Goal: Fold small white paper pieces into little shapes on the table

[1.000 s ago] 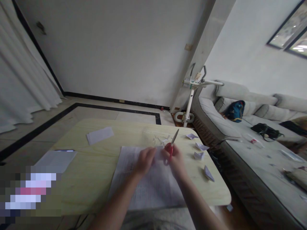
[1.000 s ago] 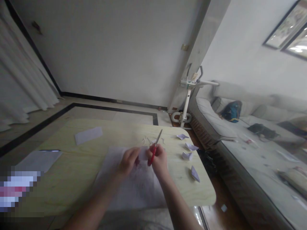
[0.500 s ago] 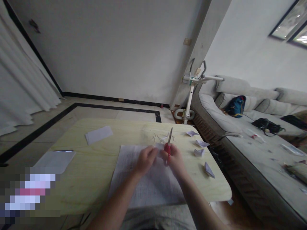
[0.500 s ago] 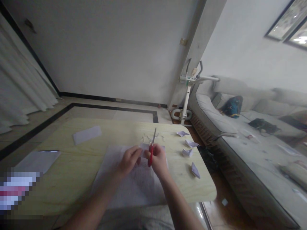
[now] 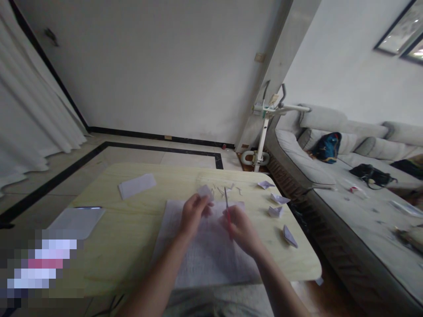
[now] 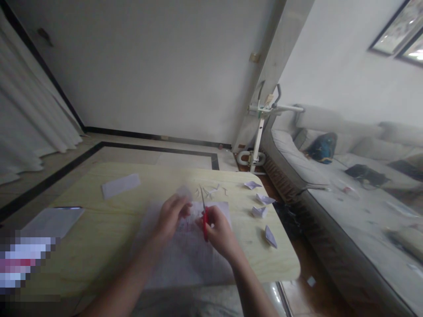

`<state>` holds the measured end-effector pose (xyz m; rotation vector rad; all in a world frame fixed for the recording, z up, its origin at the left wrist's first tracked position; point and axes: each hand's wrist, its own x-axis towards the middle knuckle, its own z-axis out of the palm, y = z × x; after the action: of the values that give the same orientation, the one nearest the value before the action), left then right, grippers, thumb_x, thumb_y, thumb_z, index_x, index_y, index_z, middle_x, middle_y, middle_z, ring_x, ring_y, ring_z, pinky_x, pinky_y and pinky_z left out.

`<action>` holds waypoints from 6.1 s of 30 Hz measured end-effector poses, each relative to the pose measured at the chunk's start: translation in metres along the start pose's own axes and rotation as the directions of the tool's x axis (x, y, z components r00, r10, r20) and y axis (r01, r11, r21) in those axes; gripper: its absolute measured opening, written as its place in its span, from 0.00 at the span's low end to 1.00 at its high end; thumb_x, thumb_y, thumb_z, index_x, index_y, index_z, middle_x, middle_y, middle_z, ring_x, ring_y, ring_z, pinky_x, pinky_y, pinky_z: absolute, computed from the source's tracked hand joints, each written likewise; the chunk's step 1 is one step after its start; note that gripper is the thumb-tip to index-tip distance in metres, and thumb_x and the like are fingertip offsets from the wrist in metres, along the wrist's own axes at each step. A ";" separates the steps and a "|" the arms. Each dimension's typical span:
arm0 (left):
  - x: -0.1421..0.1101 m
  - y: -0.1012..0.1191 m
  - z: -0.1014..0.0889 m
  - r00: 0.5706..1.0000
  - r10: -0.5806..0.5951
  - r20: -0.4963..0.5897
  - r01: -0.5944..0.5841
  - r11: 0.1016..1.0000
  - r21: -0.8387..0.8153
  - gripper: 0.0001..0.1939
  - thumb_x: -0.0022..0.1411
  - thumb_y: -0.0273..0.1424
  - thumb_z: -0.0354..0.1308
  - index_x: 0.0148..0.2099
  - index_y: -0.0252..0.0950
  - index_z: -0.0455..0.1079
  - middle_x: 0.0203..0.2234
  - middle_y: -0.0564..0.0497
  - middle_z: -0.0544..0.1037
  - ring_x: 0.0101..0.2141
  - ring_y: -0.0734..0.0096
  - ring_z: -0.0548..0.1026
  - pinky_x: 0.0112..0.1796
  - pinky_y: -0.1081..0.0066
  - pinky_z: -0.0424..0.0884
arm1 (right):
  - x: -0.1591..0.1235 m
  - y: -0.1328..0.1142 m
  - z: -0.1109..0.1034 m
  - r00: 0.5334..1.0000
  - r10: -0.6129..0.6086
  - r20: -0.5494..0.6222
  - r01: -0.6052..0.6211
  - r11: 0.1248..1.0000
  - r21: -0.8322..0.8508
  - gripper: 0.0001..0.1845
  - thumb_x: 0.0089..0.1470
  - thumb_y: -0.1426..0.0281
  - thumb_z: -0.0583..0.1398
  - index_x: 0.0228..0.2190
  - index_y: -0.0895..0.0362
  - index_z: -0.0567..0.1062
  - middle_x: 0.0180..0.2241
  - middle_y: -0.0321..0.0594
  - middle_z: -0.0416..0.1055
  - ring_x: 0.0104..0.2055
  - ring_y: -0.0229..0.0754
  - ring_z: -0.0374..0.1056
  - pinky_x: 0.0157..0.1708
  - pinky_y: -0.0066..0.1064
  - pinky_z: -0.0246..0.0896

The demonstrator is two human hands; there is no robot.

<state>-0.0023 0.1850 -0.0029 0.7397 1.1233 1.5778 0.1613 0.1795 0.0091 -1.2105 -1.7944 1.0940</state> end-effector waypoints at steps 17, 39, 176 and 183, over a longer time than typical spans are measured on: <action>-0.007 0.004 0.000 0.995 0.035 0.094 -0.059 0.961 0.270 0.20 0.59 0.40 0.53 0.19 0.38 0.56 0.10 0.61 0.59 0.12 0.80 0.58 0.16 0.77 0.54 | 0.007 -0.002 -0.006 0.999 0.032 -0.034 -0.028 0.994 0.104 0.15 0.51 0.58 0.60 0.28 0.57 0.66 0.25 0.34 0.66 0.27 0.38 0.65 0.29 0.29 0.63; -0.006 -0.001 0.004 0.991 -0.017 0.131 -0.013 0.973 0.231 0.18 0.55 0.42 0.55 0.22 0.38 0.54 0.13 0.62 0.54 0.15 0.81 0.53 0.16 0.78 0.49 | 0.017 -0.001 -0.055 0.982 0.155 0.112 0.006 0.563 -0.826 0.13 0.49 0.67 0.60 0.17 0.57 0.75 0.20 0.46 0.75 0.23 0.44 0.69 0.22 0.31 0.46; -0.008 -0.001 0.002 0.981 0.098 0.167 -0.152 0.924 0.351 0.14 0.58 0.39 0.56 0.25 0.35 0.67 0.15 0.58 0.67 0.18 0.77 0.66 0.21 0.77 0.60 | 0.019 0.014 0.005 0.986 -0.151 -0.070 0.148 0.988 -0.044 0.17 0.61 0.62 0.51 0.23 0.56 0.65 0.22 0.33 0.64 0.26 0.37 0.60 0.28 0.27 0.53; -0.011 -0.001 0.004 0.969 0.011 0.248 -0.102 0.928 0.357 0.14 0.57 0.40 0.55 0.24 0.36 0.66 0.15 0.57 0.68 0.19 0.75 0.66 0.22 0.76 0.61 | 0.018 0.013 0.004 0.989 -0.149 -0.014 0.149 0.989 0.003 0.12 0.57 0.65 0.54 0.24 0.57 0.67 0.23 0.34 0.64 0.27 0.37 0.59 0.27 0.27 0.54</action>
<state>0.0048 0.1762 -0.0019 1.1913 1.2364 1.2916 0.1573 0.1982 -0.0030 -1.0607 -1.8388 1.0010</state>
